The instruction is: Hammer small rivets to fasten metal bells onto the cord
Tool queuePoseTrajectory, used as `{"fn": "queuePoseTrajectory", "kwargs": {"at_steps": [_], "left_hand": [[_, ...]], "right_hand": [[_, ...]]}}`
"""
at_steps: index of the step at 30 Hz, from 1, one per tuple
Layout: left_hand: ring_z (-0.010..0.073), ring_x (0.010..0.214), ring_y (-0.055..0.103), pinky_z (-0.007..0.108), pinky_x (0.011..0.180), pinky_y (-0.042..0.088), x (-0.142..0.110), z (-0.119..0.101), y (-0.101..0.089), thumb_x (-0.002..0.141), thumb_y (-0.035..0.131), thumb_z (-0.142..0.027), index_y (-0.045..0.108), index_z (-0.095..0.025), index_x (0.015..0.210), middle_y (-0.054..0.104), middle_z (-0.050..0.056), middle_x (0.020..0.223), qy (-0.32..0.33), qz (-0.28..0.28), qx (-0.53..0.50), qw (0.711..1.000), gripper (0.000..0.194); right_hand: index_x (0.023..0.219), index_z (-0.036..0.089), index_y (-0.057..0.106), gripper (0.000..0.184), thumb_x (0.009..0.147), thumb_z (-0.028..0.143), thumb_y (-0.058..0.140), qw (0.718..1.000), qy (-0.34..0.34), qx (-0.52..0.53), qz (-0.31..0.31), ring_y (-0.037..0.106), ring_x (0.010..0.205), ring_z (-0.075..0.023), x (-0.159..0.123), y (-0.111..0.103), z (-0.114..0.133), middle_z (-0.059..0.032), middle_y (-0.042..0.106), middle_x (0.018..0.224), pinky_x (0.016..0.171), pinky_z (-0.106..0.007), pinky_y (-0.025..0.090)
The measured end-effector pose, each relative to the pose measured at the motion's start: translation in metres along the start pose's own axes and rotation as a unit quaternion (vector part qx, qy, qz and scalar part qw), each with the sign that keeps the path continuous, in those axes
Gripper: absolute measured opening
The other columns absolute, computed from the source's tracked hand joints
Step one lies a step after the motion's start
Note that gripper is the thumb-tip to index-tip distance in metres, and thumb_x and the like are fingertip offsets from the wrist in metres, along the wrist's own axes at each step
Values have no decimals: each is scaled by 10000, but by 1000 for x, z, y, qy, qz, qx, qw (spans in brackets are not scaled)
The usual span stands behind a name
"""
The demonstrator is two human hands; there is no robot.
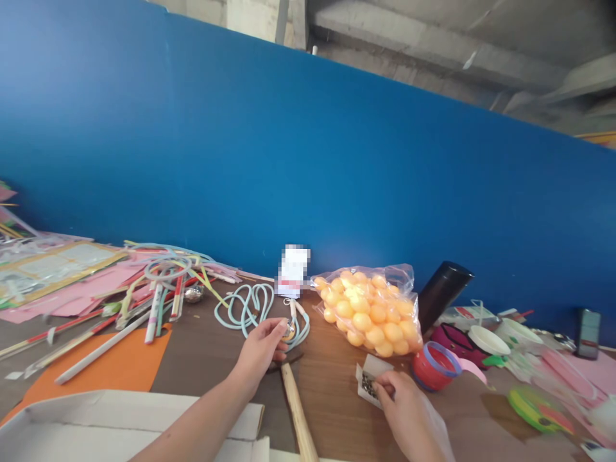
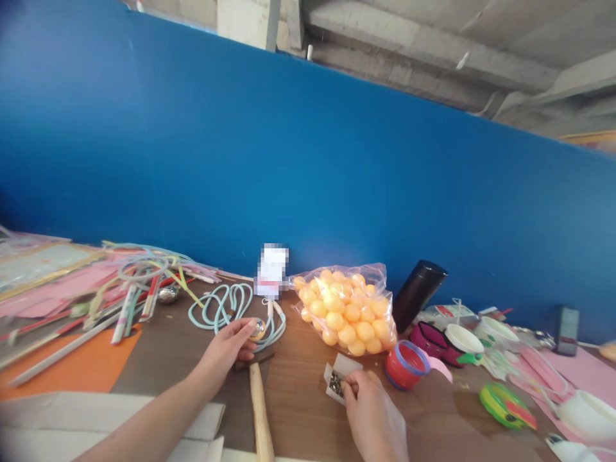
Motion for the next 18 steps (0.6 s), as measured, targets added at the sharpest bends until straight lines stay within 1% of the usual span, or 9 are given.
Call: {"fn": "queuePoseTrajectory", "kwargs": {"at_steps": [4, 9, 12, 14, 18], "left_hand": [[105, 593, 557, 218, 508, 479, -2, -3, 1, 669, 614, -519, 622, -132, 943, 606, 44, 791, -1, 1, 7, 1000, 474], [114, 605, 563, 227, 518, 483, -1, -2, 1, 665, 611, -527, 624, -133, 944, 614, 48, 789, 1, 1, 11, 1000, 483], [112, 599, 562, 228, 514, 481, -1, -1, 1, 661, 614, -526, 624, -135, 950, 621, 54, 809, 2, 0, 12, 1000, 486], [110, 600, 560, 225, 512, 479, 0, -1, 1, 665, 614, -519, 621, -134, 954, 619, 55, 814, 2, 2, 12, 1000, 482], [106, 594, 552, 220, 509, 476, 0, 0, 1, 669, 615, -512, 613, -130, 955, 609, 49, 803, -1, 7, 10, 1000, 478]], "right_hand": [[713, 253, 581, 204, 816, 318, 418, 1000, -10, -17, -21, 594, 706, -178, 0, 3, -1, -14, 586, 799, 551, -253, 346], [728, 283, 608, 208, 811, 354, 430, 999, -4, 0, -34, 605, 708, -178, -1, 1, -8, 4, 604, 794, 555, -251, 359], [770, 306, 639, 202, 799, 374, 451, 1000, 7, 0, -26, 611, 740, -189, -2, 0, -13, 4, 607, 799, 586, -262, 374], [781, 309, 650, 207, 798, 375, 455, 1000, -3, 2, -17, 611, 749, -190, -2, -1, -13, -1, 605, 796, 608, -268, 380], [725, 285, 627, 197, 793, 344, 451, 1000, -12, 5, -12, 605, 723, -180, -3, -4, -8, 1, 609, 784, 586, -258, 373]]}}
Point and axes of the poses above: each hand's wrist, its own x-axis towards the middle knuckle, its own y-axis out of the palm, z = x × y, the point moved 3 cm from there along x, towards the middle knuckle
